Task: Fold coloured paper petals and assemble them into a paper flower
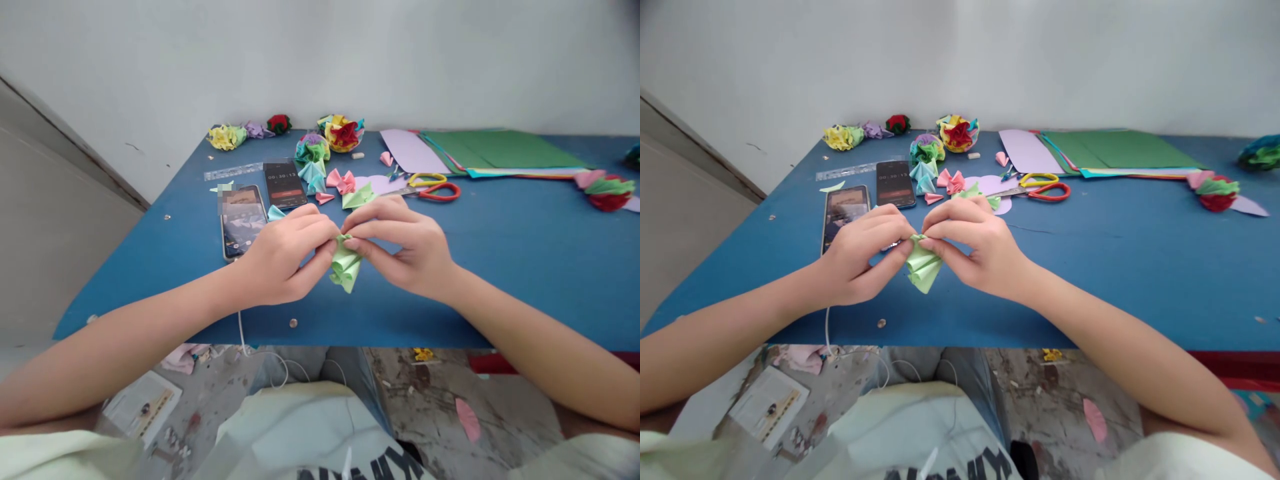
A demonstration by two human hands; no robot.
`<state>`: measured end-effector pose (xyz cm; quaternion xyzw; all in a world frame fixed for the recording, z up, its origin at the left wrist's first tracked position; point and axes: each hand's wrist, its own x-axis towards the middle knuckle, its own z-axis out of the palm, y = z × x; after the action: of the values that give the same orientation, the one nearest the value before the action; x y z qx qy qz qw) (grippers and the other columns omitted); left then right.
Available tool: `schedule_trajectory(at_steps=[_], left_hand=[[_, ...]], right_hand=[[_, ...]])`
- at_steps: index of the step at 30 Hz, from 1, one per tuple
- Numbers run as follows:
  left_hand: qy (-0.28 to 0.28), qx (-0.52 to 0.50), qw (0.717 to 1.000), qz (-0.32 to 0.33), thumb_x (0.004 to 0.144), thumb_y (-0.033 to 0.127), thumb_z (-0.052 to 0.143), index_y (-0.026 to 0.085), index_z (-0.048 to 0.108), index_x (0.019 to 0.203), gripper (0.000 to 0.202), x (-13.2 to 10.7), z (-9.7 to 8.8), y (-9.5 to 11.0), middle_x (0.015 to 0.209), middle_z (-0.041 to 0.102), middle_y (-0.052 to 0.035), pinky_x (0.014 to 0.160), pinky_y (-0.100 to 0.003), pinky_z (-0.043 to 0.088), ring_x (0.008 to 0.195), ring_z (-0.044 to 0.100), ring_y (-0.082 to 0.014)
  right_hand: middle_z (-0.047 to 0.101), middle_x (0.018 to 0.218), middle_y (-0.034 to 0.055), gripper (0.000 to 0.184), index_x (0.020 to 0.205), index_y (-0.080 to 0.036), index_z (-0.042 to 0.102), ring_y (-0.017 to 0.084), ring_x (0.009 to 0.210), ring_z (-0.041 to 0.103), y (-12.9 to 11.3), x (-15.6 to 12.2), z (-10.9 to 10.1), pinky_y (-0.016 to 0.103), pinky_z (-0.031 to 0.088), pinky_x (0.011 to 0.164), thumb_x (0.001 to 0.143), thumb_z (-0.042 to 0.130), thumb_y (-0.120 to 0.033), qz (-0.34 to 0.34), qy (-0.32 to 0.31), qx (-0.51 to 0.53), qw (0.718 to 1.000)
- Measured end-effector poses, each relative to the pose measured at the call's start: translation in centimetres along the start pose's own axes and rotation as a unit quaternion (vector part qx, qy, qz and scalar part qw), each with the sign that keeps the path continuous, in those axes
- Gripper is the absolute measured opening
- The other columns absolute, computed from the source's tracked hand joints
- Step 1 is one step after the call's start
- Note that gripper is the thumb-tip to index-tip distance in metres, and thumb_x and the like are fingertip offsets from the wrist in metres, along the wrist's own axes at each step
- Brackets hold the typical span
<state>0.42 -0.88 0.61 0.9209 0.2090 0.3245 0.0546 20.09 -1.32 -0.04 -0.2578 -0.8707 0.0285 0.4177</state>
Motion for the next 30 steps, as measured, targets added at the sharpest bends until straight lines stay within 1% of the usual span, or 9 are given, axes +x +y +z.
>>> schedule_trajectory(at_steps=[6,10,14,18,22,27,30], left_hand=[[0.000,0.008,1.000,0.002,0.083,0.015,0.043,0.016,0.053,0.071,0.015,0.12,0.21,-0.01,0.065,0.054,-0.0026,0.065,-0.027,0.043,0.065,0.044,-0.0128],[0.023,-0.018,1.000,0.000,0.081,0.015,0.048,0.016,0.055,0.069,0.014,0.09,0.21,-0.08,0.065,0.058,-0.0014,0.067,-0.026,0.045,0.062,0.045,-0.0105],[0.046,-0.021,0.999,-0.005,0.080,0.016,0.050,0.016,0.056,0.067,0.015,0.20,0.21,0.03,0.063,0.059,-0.0002,0.066,-0.026,0.046,0.058,0.046,-0.0093],[0.046,-0.010,0.999,-0.019,0.082,0.016,0.048,0.016,0.056,0.067,0.017,0.21,0.24,0.14,0.063,0.059,-0.0013,0.064,-0.025,0.045,0.062,0.048,-0.0111],[0.045,0.014,0.999,-0.012,0.084,0.016,0.046,0.015,0.054,0.068,0.018,0.01,0.36,0.13,0.065,0.058,-0.0025,0.064,-0.025,0.044,0.065,0.047,-0.0119],[0.053,0.047,0.997,-0.015,0.085,0.018,0.044,0.016,0.052,0.066,0.021,-0.02,0.54,0.06,0.061,0.054,-0.0016,0.063,-0.024,0.043,0.063,0.046,-0.0117],[0.064,0.079,0.995,-0.001,0.084,0.017,0.046,0.015,0.052,0.065,0.020,-0.04,0.66,-0.03,0.060,0.053,-0.0016,0.063,-0.024,0.043,0.063,0.045,-0.0120]], right_hand=[[0.066,0.087,0.0016,0.007,0.078,-0.021,0.058,0.014,0.074,0.057,-0.05,-0.28,0.05,0.038,0.039,0.078,0.082,0.053,-0.018,-0.021,-0.009,-0.031,0.999],[0.066,0.089,0.0006,0.005,0.082,-0.022,0.058,0.015,0.076,0.057,-0.20,-0.52,0.07,0.039,0.038,0.081,0.080,0.056,-0.018,-0.034,-0.010,-0.061,0.997],[0.066,0.092,0.0003,0.007,0.086,-0.024,0.058,0.015,0.079,0.057,-0.20,-0.61,0.05,0.040,0.037,0.083,0.081,0.055,-0.020,-0.040,-0.011,-0.087,0.995],[0.066,0.094,0.0002,0.009,0.088,-0.025,0.058,0.015,0.079,0.058,0.02,-0.66,0.13,0.041,0.037,0.084,0.082,0.054,-0.019,-0.043,-0.004,-0.104,0.994],[0.066,0.095,0.0006,0.010,0.090,-0.024,0.057,0.015,0.080,0.058,0.15,-0.68,0.23,0.040,0.038,0.084,0.082,0.054,-0.018,-0.054,0.000,-0.103,0.993],[0.064,0.100,0.0020,0.013,0.093,-0.023,0.057,0.016,0.084,0.059,0.10,-0.66,0.17,0.041,0.038,0.085,0.083,0.052,-0.018,-0.051,-0.023,-0.100,0.993],[0.064,0.102,0.0032,0.014,0.094,-0.023,0.057,0.016,0.087,0.059,0.05,-0.61,0.00,0.041,0.038,0.085,0.083,0.051,-0.016,-0.056,-0.033,-0.105,0.992]])
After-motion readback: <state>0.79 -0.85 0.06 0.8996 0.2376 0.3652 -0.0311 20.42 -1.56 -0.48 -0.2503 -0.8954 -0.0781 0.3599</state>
